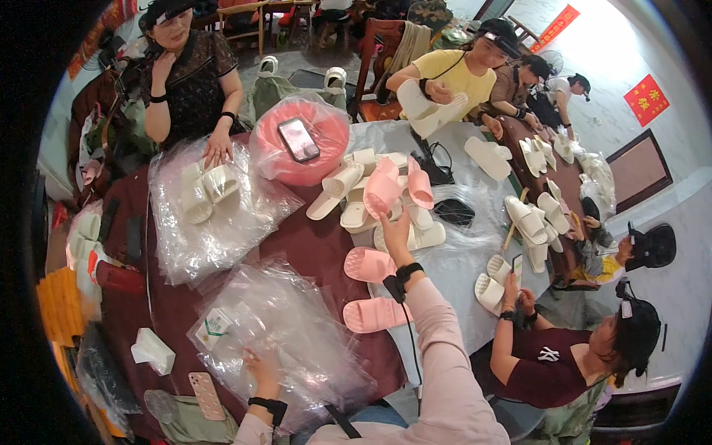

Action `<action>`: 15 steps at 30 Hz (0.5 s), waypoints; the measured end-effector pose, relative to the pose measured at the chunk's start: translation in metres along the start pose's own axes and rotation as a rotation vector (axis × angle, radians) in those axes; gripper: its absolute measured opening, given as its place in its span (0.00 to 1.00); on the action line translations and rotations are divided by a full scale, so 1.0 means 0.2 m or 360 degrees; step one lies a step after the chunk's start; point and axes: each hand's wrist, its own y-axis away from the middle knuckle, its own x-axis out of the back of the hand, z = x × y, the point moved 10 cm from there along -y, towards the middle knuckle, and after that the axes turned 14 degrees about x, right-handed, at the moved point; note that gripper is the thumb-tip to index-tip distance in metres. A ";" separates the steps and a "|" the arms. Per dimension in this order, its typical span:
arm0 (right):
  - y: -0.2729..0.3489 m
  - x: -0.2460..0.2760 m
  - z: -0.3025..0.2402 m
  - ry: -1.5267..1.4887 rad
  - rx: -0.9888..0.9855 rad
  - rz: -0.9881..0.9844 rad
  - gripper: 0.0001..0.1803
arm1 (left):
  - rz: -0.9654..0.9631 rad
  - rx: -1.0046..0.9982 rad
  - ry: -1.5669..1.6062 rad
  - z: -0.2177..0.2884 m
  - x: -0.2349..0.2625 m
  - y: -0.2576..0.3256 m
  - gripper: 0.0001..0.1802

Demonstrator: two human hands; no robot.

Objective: Placing pairs of slippers into plastic bags at a manufacturing workstation.

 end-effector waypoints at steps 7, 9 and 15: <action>0.18 -0.45 0.32 -0.1693 -0.1271 0.0134 0.12 | -0.0145 -0.0035 -0.0268 0.01 0.13 0.09 0.57; 0.19 -0.44 0.31 -0.1775 -0.1257 0.0239 0.09 | -0.0060 -0.0067 -0.0166 0.01 0.14 0.10 0.61; 0.25 -0.37 0.05 -0.2159 -0.1358 -0.0039 0.04 | -0.0063 0.0012 -0.0119 -0.03 0.13 0.09 0.61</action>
